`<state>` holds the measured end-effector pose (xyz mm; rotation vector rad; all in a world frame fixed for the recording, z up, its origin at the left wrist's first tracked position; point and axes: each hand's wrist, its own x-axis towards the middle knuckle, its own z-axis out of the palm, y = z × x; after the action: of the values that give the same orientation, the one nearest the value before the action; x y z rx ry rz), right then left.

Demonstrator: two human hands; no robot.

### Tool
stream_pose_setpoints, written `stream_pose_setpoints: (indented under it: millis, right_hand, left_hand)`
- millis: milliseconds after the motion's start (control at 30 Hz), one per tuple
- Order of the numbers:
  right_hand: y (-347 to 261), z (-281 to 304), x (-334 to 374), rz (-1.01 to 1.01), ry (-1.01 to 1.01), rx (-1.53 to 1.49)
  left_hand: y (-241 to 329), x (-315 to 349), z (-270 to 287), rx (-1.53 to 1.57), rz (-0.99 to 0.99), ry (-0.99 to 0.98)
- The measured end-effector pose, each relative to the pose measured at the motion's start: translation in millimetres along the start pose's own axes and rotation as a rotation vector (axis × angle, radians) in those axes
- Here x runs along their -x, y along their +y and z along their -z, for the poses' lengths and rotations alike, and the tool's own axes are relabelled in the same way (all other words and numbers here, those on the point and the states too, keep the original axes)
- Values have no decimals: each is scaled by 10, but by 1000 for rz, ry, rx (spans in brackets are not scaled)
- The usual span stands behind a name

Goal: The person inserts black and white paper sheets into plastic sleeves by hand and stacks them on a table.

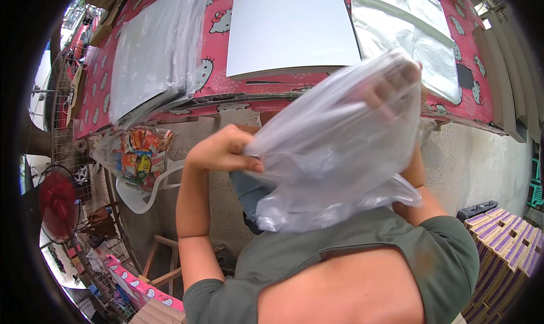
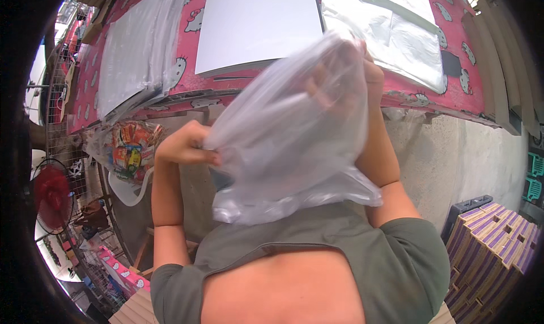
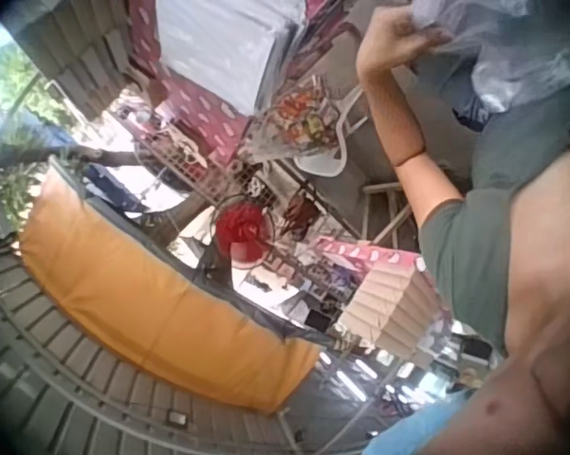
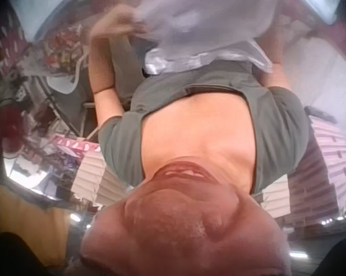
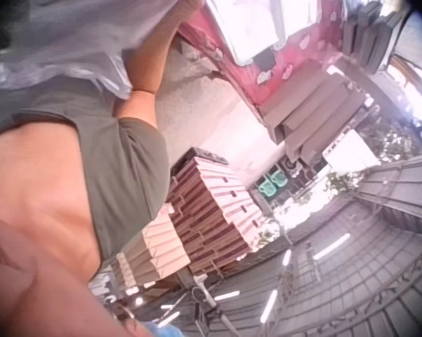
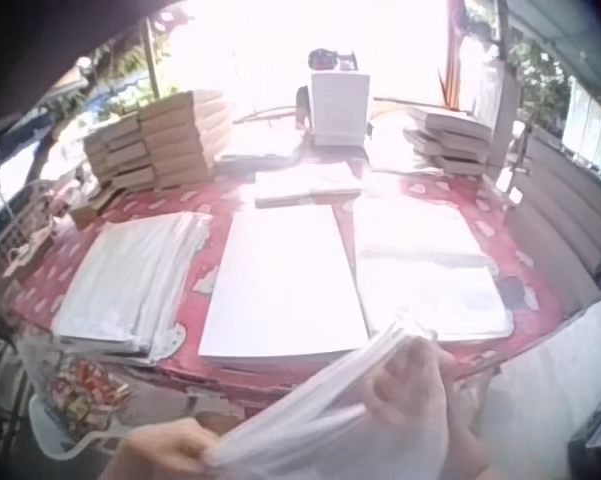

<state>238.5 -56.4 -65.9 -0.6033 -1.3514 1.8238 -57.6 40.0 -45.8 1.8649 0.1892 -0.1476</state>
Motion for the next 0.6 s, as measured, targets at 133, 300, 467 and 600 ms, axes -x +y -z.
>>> stream_pose_setpoints:
  millis: [133,300,467,600]
  right_hand:
    - [73,37,54,-155,-142,317]
    - [149,60,226,-85,84,202]
    - [20,138,350,245,166,-273]
    - [172,156,305,-185,11,289]
  left_hand:
    - [-13,-18,-205,1019,-700,461]
    - [305,-59,-330,1234,-762,409]
    - [-210,-66,-203,170,-109,196]
    - [-198,-100,-304,1028,-827,341]
